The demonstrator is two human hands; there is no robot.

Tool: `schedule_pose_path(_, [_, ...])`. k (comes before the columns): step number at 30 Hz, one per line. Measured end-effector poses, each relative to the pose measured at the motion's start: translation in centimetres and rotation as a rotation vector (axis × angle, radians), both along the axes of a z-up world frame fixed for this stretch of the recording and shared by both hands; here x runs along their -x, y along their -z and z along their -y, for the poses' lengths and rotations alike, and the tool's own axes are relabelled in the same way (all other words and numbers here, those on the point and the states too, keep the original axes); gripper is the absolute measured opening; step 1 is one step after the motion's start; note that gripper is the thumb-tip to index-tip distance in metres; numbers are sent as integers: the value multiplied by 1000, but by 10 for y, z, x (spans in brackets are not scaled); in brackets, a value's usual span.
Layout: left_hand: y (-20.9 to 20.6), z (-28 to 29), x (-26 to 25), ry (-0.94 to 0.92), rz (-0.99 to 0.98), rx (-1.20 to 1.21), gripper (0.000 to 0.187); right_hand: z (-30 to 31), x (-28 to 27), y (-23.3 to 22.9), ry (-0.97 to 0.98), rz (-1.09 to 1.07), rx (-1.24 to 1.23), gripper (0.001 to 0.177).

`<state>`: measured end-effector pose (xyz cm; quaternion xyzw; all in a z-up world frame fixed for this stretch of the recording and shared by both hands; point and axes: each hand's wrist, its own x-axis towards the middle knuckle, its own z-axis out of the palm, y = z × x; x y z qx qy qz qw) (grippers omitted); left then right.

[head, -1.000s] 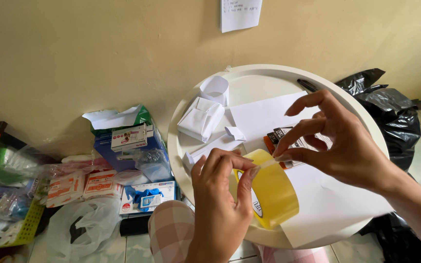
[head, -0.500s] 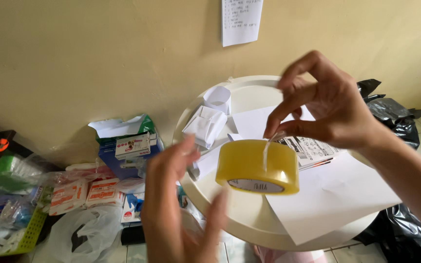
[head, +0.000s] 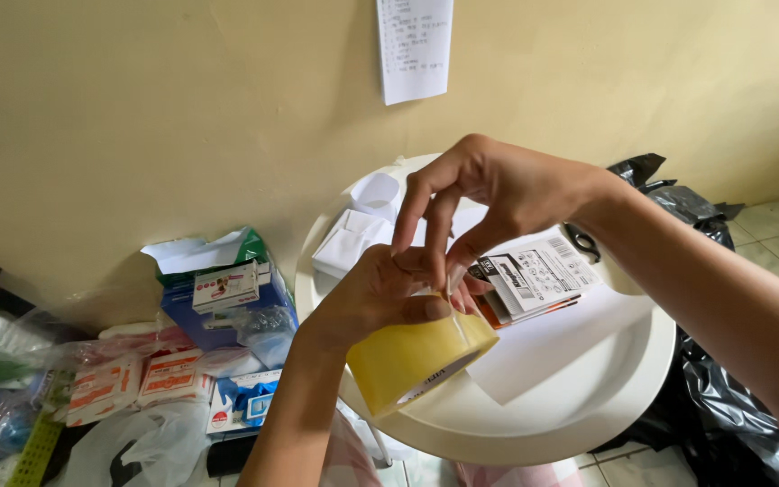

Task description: The person wraps a small boxed product in white paper on a low table, cutting tape with scissors to secure the folds.

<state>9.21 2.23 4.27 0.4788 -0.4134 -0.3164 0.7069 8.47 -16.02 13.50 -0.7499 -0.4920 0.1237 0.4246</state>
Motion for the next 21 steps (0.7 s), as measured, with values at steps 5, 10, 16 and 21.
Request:
schedule_pose_path(5, [7, 9, 13, -133, 43, 129, 15, 11, -17, 2, -147, -76, -9, 38])
schedule_pose_path(10, [17, 15, 29, -415, 153, 207, 1, 80, -27, 13, -15, -147, -341, 53])
schedule_pose_path(16, [25, 15, 42, -860, 369, 158, 3, 171, -31, 126, 1133, 361, 823, 12])
schedule_pose_path(21, [34, 16, 43, -943, 375, 81, 5, 195, -28, 162, 1315, 10, 917, 35])
